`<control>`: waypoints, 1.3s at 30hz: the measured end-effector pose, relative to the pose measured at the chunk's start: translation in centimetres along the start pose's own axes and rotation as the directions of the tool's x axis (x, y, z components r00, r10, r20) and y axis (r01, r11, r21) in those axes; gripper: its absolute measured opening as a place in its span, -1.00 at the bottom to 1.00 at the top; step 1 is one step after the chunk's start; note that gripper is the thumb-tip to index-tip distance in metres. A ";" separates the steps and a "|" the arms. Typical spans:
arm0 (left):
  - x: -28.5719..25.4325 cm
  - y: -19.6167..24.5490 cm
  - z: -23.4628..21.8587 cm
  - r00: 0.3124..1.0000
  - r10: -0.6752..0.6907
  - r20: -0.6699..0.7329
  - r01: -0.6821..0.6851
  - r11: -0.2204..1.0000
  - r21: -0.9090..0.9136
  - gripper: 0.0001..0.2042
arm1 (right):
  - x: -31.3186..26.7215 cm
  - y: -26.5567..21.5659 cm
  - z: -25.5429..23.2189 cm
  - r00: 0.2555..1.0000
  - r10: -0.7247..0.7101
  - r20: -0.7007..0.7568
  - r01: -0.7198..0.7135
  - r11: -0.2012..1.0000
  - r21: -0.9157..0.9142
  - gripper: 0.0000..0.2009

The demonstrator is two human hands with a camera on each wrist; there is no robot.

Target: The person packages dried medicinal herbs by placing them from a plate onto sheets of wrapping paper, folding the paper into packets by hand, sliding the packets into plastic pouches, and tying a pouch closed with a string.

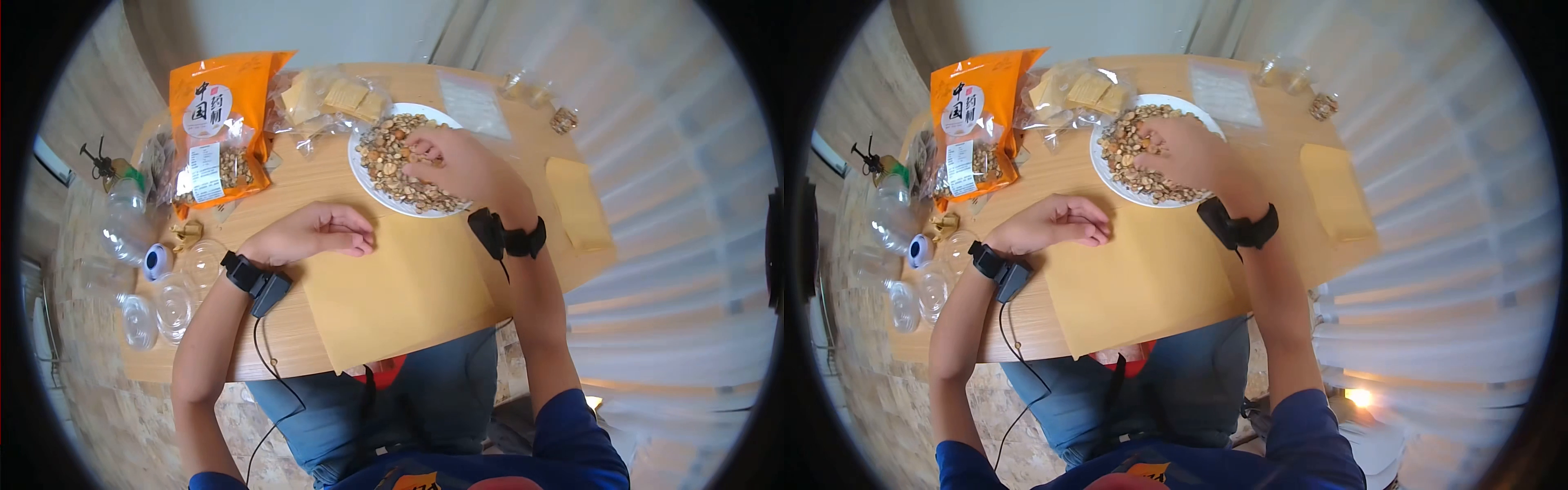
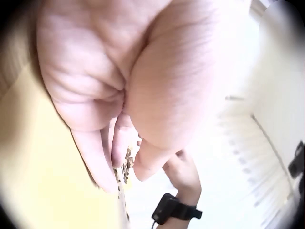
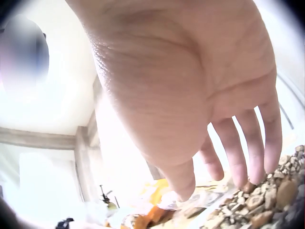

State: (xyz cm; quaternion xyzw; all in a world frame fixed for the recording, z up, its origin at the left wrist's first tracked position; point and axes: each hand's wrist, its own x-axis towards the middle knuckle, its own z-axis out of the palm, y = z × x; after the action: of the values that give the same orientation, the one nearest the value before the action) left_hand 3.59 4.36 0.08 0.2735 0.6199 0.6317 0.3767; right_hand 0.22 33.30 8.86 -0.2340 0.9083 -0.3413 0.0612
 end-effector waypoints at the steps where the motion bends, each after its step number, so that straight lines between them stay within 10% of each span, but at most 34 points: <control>1: -0.1 0.1 -0.2 1.000 -0.015 0.000 0.015 0.992 -0.125 -0.74 | 0.9 1.6 0.2 0.997 -0.045 -0.062 0.037 0.991 -0.127 -0.52; 17: 0.0 -1.4 -1.4 0.999 -0.048 -0.022 0.034 0.905 -0.424 -0.71 | -0.5 7.9 0.6 0.997 -0.015 -0.074 -0.002 0.975 -0.223 -0.31; 25: 0.2 -0.5 -1.2 0.995 -0.092 -0.045 0.068 0.925 -0.374 -0.72 | 0.6 11.0 2.1 0.957 -0.204 -0.205 0.161 0.965 -0.209 -0.64; 39: 0.2 -0.3 -1.3 0.985 -0.163 -0.055 0.133 0.922 -0.363 -0.69 | 0.6 10.6 2.4 0.987 -0.073 -0.140 0.026 0.949 -0.313 -0.74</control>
State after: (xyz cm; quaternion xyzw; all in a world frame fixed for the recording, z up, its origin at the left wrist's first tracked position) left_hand 2.44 3.76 -0.39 0.1259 0.5284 0.7147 0.4405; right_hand -3.75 38.59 0.22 -0.2373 0.9464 -0.2125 -0.0535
